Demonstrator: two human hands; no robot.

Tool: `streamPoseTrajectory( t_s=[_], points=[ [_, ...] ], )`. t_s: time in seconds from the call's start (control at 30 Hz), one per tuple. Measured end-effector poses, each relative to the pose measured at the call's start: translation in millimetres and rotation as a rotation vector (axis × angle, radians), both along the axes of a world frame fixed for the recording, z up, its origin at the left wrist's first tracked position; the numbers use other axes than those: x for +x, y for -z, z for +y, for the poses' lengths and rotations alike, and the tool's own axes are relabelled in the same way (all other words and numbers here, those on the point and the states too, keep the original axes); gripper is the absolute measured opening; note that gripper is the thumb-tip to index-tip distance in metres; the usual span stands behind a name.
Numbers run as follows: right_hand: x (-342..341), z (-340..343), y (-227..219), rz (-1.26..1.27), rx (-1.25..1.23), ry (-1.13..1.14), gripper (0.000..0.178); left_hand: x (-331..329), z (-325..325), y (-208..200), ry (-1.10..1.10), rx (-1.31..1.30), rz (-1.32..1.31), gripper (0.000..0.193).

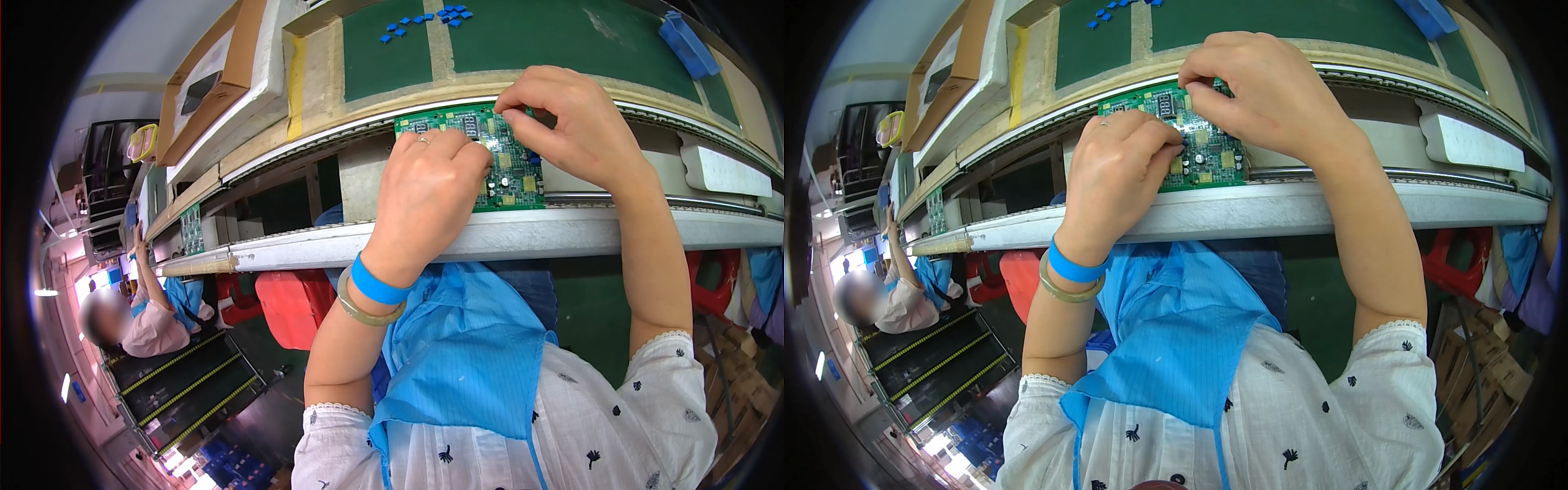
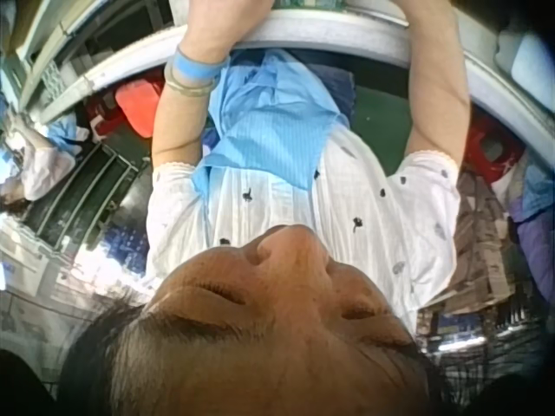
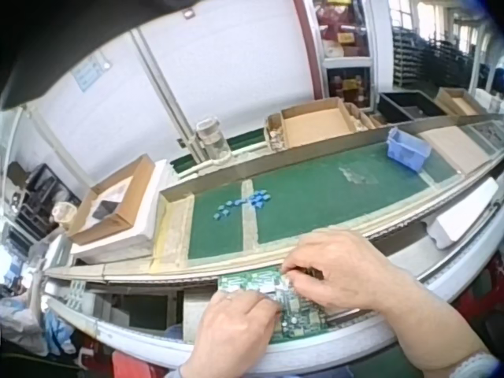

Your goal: The person is assembling electronic components onto a printed circuit board (PCB) on a production floor.

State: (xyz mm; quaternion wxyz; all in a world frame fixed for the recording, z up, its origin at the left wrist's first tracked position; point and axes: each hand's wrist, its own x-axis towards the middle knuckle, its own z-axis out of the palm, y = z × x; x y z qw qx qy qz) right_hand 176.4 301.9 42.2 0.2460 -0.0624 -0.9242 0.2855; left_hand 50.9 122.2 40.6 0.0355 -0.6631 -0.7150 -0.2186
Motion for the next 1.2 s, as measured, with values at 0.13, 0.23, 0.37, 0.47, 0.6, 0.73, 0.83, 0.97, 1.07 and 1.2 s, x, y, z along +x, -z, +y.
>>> streamPoseTrajectory(
  t_s=[0.13, 0.23, 0.37, 0.47, 0.6, 0.73, 0.83, 0.97, 1.07, 1.2],
  points=[
    [-3.1, 1.9, 0.1, 0.023, 0.014, -0.001, 0.019, -16.8, -6.2, -7.1, -0.052, 0.088, -0.197, 0.006],
    [-6.3, 1.7, -2.1, -0.044, -0.194, 0.037, 0.018, -38.2, -11.6, -13.8, -0.191, 0.103, -0.321, 0.005],
    [-25.3, 13.6, -7.2, -0.122, -0.175, 0.131, 0.019, -74.2, -0.9, -14.6, -0.313, 0.135, -0.374, 0.009],
    [-55.3, 21.6, -12.1, -0.138, -0.091, 0.138, 0.019, -103.2, 17.4, -3.0, -0.361, 0.148, -0.334, 0.014],
    [-102.9, 32.2, -7.7, -0.096, 0.054, 0.106, 0.022, -127.1, 47.1, 9.9, -0.417, 0.182, -0.235, 0.016],
    [-143.8, 30.3, -0.6, -0.168, 0.163, 0.142, 0.022, -137.0, 66.1, 21.9, -0.418, 0.24, -0.144, 0.017],
    [-166.1, 20.4, 0.0, -0.279, 0.243, 0.211, 0.021, -143.5, 69.3, 28.3, -0.41, 0.23, -0.133, 0.015],
    [-174.7, 18.9, 10.5, -0.247, 0.366, 0.288, 0.016, -144.2, 67.7, 31.9, -0.408, 0.232, -0.1, 0.01],
    [-170.2, 18.7, 13.0, -0.227, 0.308, 0.254, 0.02, -146.7, 63.7, 32.0, -0.404, 0.24, -0.052, 0.008],
    [-151.4, 10.4, 1.8, -0.199, 0.175, 0.248, 0.02, -146.8, 50.7, 29.4, -0.356, 0.322, -0.132, 0.01]
  ],
)
